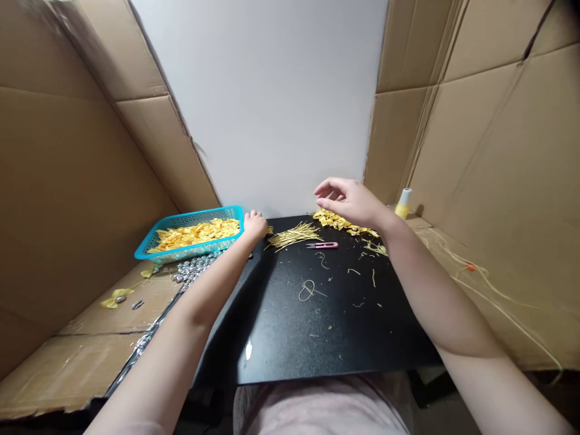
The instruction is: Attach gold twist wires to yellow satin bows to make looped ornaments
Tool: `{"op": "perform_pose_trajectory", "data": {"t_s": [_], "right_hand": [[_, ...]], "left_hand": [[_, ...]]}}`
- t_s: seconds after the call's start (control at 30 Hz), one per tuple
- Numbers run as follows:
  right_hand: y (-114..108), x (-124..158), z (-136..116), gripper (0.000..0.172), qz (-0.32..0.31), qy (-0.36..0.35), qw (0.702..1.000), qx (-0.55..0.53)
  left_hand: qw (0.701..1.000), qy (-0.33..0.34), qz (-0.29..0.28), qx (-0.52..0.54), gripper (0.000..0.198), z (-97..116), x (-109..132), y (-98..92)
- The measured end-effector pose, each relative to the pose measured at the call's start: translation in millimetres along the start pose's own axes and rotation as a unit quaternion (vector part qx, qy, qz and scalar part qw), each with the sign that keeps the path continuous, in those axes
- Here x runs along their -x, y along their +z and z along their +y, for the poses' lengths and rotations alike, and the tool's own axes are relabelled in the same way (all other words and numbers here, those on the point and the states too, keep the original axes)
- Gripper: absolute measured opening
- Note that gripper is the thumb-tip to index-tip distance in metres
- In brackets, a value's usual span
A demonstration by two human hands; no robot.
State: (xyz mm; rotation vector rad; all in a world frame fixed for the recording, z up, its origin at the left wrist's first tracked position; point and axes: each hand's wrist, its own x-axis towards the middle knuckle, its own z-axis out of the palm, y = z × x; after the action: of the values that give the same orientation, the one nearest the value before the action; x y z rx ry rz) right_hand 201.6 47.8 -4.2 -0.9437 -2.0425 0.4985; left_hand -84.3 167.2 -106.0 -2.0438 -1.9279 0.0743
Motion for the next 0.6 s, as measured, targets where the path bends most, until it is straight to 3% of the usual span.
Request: {"op": "perform_pose_trajectory", "data": {"t_s": [0.3,0.43,0.6], "right_hand": [[-26.0,2.7,-1.1,0.021,0.031,-0.015,0.999,-0.002],[-54.6,8.8,4.5,0.017,0.119,-0.039,0.992,-0.03],[-91.6,22.0,12.4,0.002,0.252,-0.052,0.962,-0.094]], "left_hand": [[0.999,0.005,-0.015,-0.051,0.033,-12.3,-16.6,-23.9],[0.998,0.045,-0.01,-0.036,0.032,-17.1,-11.4,-30.2],[0.983,0.184,-0.024,0.009,0.03,-10.3,8.3,-16.7]]}}
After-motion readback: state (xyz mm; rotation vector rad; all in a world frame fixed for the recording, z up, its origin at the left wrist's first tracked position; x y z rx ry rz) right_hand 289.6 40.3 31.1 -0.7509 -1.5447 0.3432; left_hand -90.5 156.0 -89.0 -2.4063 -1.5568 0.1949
